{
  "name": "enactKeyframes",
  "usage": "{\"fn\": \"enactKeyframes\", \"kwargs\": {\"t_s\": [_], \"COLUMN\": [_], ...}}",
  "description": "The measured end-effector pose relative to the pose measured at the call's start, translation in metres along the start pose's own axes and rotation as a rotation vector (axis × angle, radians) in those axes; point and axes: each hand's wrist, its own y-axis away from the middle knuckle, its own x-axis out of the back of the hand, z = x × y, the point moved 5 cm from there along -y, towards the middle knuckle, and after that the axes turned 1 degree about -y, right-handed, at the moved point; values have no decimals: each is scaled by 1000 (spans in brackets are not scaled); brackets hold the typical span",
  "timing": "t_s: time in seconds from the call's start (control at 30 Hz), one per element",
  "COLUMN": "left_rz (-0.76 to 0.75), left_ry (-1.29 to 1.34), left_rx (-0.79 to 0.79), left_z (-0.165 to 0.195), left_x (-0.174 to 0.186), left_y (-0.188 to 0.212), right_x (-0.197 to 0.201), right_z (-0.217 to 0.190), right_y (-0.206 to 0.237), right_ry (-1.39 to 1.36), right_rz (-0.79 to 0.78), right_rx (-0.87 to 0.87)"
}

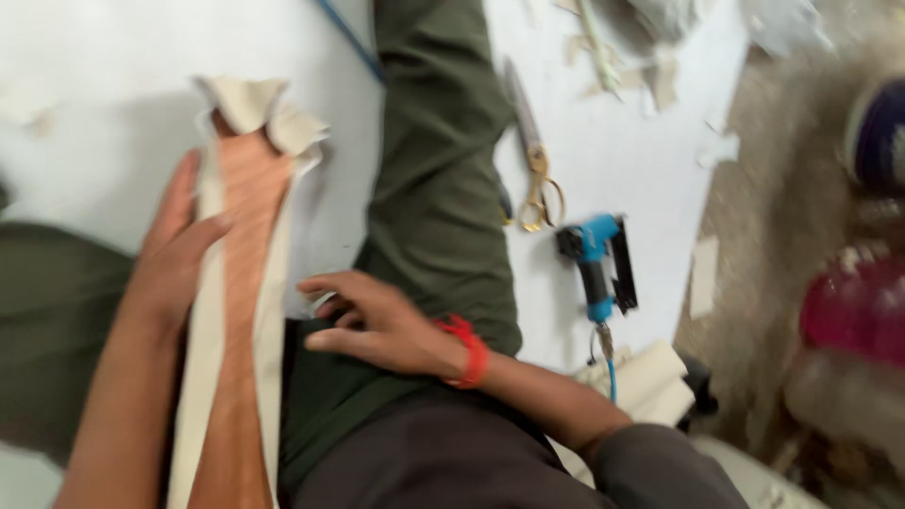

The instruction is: The person sits on the floor with a long padded strip across their lap, trims excess white fabric from its edges using shears, folds the fabric over the brown leather backing, and staples the fabric in place with a pneumatic nail gun, at one point using a screwdriver on the piece.

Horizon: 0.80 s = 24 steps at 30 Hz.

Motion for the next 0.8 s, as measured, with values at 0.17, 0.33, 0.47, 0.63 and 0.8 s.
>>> {"fn": "enactKeyframes", "kwargs": {"t_s": [0.17, 0.33, 0.47, 0.63, 0.8], "left_rz": [-33, -90, -110, -287, -388], "left_ry": [-63, -20, 45, 34, -48], "left_rx": [162, 36, -8, 18, 73], "left_z": [-5, -8, 2, 20, 26], "left_x": [-26, -34, -37, -70, -102], "left_y": [38, 78, 100, 108, 89], "right_x": [175, 252, 269, 285, 313], "right_z": [-32, 21, 53, 70, 87], "right_y": [68, 56, 57, 68, 72], "right_ry": [730, 1269, 931, 969, 258], "right_rz": [807, 741, 787, 792, 680], "right_rx": [295, 198, -12, -155, -242]}}
